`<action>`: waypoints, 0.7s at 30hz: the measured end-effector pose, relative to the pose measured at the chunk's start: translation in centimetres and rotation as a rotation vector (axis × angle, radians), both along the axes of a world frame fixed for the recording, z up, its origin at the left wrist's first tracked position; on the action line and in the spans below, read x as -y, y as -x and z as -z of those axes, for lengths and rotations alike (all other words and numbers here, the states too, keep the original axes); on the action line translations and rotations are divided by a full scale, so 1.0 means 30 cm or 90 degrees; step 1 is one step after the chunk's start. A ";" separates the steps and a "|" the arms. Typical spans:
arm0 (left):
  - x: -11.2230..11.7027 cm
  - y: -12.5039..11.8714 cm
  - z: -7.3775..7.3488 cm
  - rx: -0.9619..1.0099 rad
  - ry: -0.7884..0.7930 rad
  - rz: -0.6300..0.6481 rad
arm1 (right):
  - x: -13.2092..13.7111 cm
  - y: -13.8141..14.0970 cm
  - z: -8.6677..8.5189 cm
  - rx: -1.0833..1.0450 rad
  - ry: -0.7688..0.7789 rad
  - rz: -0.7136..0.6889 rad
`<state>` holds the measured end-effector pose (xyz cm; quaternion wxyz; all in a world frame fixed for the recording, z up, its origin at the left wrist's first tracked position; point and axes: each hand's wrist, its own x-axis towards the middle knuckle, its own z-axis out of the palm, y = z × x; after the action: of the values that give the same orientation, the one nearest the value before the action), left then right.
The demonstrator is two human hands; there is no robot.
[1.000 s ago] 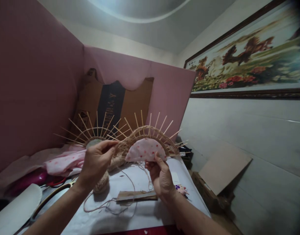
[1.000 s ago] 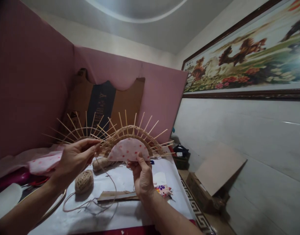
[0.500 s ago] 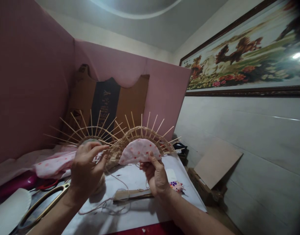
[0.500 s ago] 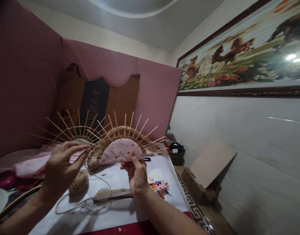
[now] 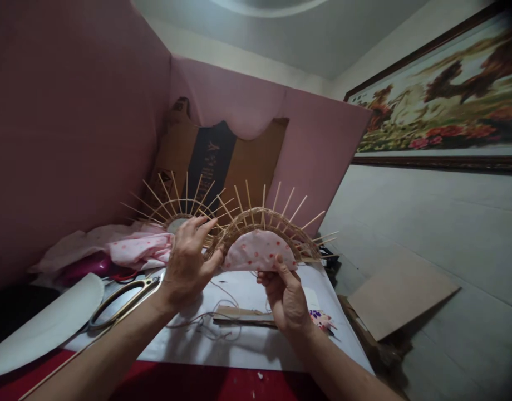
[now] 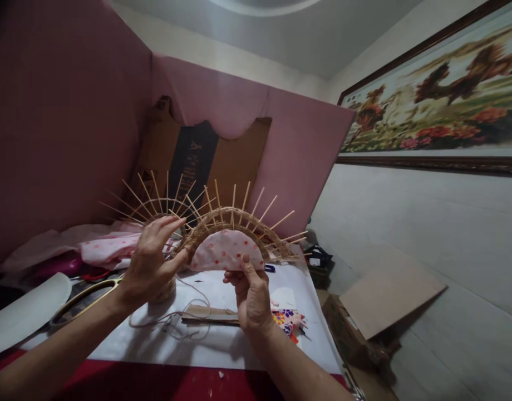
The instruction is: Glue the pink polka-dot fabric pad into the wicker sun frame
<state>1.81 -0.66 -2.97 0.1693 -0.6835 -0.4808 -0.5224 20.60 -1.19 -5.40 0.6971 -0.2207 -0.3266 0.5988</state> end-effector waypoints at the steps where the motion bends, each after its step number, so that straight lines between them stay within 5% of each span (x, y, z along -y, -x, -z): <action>1: 0.001 0.000 -0.001 0.005 -0.002 0.003 | 0.001 0.000 -0.001 0.003 0.001 -0.002; 10: 0.014 0.005 -0.019 0.096 -0.021 0.005 | 0.010 0.005 -0.007 0.010 -0.006 -0.008; 21: -0.004 0.026 -0.013 0.066 -0.013 0.008 | 0.008 0.005 -0.005 0.004 0.007 -0.004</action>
<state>1.04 -0.53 -2.56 0.1475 -0.6568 -0.4794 -0.5631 20.44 -1.42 -5.26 0.6933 -0.2253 -0.3263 0.6018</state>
